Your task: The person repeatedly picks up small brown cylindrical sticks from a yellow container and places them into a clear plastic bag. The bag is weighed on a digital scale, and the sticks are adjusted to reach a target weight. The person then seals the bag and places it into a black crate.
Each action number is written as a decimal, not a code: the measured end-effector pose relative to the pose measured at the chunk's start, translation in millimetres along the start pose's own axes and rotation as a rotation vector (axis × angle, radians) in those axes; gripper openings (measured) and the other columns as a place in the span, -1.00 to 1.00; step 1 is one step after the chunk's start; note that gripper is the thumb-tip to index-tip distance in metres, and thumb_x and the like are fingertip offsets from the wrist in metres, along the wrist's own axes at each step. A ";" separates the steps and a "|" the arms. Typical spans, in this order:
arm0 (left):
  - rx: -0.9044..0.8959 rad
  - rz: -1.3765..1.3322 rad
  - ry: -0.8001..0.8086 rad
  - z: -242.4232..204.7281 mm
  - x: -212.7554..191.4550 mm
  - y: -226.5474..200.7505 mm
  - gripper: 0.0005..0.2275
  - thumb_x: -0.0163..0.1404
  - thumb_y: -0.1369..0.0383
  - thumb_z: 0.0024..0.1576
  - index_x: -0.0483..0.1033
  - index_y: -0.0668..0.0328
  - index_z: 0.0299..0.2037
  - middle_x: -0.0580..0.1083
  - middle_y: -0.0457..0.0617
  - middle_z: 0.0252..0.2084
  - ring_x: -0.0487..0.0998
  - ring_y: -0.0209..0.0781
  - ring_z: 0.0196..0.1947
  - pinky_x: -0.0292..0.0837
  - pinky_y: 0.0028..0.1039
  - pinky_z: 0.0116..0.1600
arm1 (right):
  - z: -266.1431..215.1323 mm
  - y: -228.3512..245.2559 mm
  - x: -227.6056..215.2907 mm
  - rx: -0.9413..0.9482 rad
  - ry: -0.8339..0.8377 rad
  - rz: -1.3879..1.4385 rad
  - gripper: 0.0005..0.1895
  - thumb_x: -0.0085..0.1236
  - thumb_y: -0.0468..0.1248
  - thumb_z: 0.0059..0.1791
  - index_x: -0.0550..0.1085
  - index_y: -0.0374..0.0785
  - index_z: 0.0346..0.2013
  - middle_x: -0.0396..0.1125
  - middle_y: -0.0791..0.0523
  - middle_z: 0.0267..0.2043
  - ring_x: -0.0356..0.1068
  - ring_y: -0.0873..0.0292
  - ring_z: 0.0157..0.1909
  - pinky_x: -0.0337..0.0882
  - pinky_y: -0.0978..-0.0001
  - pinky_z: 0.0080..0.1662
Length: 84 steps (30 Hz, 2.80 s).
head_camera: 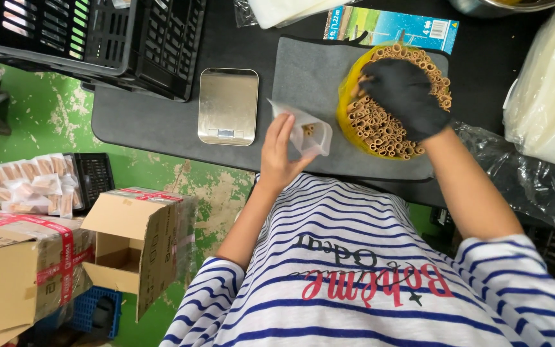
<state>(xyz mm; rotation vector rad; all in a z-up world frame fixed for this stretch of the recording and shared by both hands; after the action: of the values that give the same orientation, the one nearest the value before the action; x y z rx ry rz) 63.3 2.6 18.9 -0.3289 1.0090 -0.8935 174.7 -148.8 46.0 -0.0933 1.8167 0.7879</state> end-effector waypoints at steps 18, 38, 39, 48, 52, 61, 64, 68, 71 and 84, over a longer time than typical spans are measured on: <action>0.042 -0.211 -0.291 23.3 -12.4 -2.8 -0.26 0.19 0.50 -0.26 -0.05 0.44 0.10 0.13 0.15 0.00 0.10 0.04 0.07 0.23 -0.37 0.04 | -96.9 -128.5 55.7 0.511 -0.929 1.239 -0.77 0.25 -0.38 -0.23 0.33 -0.34 -0.42 0.19 0.02 -0.47 0.31 0.18 -0.54 0.37 0.55 -0.55; 0.383 0.362 -0.094 15.9 40.6 -17.8 -0.65 -0.29 0.23 0.07 0.20 0.09 0.06 0.25 0.10 -0.12 0.28 -0.02 -0.10 -0.06 -0.17 0.13 | -61.4 -1.8 58.5 0.282 -0.697 1.374 -0.63 0.03 -0.34 -0.18 0.28 -0.22 -0.07 0.09 0.20 -0.09 0.15 0.40 -0.17 0.25 0.57 -0.09; 0.381 0.365 -0.097 17.8 41.2 -17.7 -0.65 -0.29 0.23 0.07 0.20 0.09 0.06 0.25 0.10 -0.12 0.28 -0.02 -0.10 -0.06 -0.17 0.13 | -60.3 -1.2 57.9 0.279 -0.693 1.374 -0.63 0.03 -0.34 -0.18 0.28 -0.22 -0.07 0.09 0.20 -0.09 0.15 0.40 -0.17 0.25 0.57 -0.09; 0.483 0.416 -0.069 19.9 43.7 -37.7 -0.70 -0.33 0.46 0.05 0.24 0.20 0.01 0.27 0.09 -0.25 0.32 -0.06 -0.23 0.12 -0.24 0.07 | -57.3 4.0 47.6 0.225 -0.732 1.215 -0.70 0.08 -0.36 -0.19 0.33 -0.22 -0.18 0.13 0.14 -0.12 0.17 0.33 -0.15 0.25 0.50 -0.08; 0.363 0.303 0.007 14.0 52.7 -25.0 -0.62 -0.21 0.43 0.00 0.14 0.25 0.07 0.24 0.12 -0.23 0.30 0.02 -0.19 0.11 -0.21 0.09 | -59.3 4.1 40.8 0.203 -0.768 1.125 -0.75 0.10 -0.37 -0.20 0.36 -0.23 -0.24 0.16 0.11 -0.15 0.18 0.30 -0.13 0.25 0.46 -0.08; 0.121 0.085 -0.079 11.3 7.8 8.7 -0.43 0.03 0.43 -0.11 0.05 0.28 0.12 0.19 0.19 -0.08 0.21 0.09 -0.07 0.06 -0.22 0.09 | -64.0 9.4 27.9 0.160 -0.811 0.957 -0.83 0.16 -0.39 -0.22 0.42 -0.23 -0.36 0.21 0.06 -0.19 0.21 0.22 -0.11 0.26 0.39 -0.07; -0.172 0.052 -0.314 14.5 -47.9 45.4 -0.29 0.15 0.50 -0.17 -0.04 0.18 0.17 0.13 0.13 0.05 0.14 -0.01 0.04 0.09 -0.33 0.08 | -76.2 -1.2 7.4 0.141 -0.884 0.913 -0.86 0.14 -0.37 -0.19 0.42 -0.22 -0.35 0.23 0.04 -0.21 0.21 0.19 -0.09 0.26 0.37 -0.04; -0.517 0.007 -0.558 5.1 -88.3 84.5 -0.24 0.18 0.40 -0.16 -0.14 0.07 0.16 0.08 0.07 0.09 0.10 -0.11 0.14 0.36 -0.36 0.00 | -107.4 -36.6 -0.9 0.157 -0.974 0.999 -0.85 -0.01 -0.35 -0.12 0.35 -0.14 -0.27 0.27 0.17 -0.19 0.24 0.23 -0.06 0.21 0.39 0.09; -0.523 -0.060 -0.571 4.2 -84.9 100.1 -0.19 0.18 0.43 -0.14 -0.26 0.12 0.17 -0.04 0.16 0.14 -0.04 0.00 0.21 0.23 -0.28 0.14 | -117.2 -64.4 16.9 0.345 -0.991 1.125 -0.87 0.04 -0.26 -0.18 0.41 -0.09 -0.33 0.31 0.23 -0.27 0.27 0.31 -0.14 0.25 0.51 -0.06; -0.619 -0.013 -0.758 -30.3 -134.4 96.7 -0.09 0.21 0.43 -0.11 -0.43 0.02 0.19 -0.26 0.05 0.27 -0.23 -0.06 0.30 -0.14 -0.03 0.24 | -149.2 -90.1 40.4 0.508 -1.065 1.198 -0.89 0.03 -0.32 -0.15 0.41 -0.15 -0.33 0.25 0.28 -0.45 0.16 0.43 -0.41 0.21 0.69 -0.25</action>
<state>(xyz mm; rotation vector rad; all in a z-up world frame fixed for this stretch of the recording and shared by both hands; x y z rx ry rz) 54.8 170.7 22.9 -1.1047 0.5401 -0.3751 75.5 -289.0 -4.3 1.5585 0.8216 0.8447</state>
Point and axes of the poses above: each hand's wrist, its own z-axis towards the middle knuckle, its own x-axis out of the palm, y = z × x, the point moved 7 cm from there along z, towards the middle knuckle
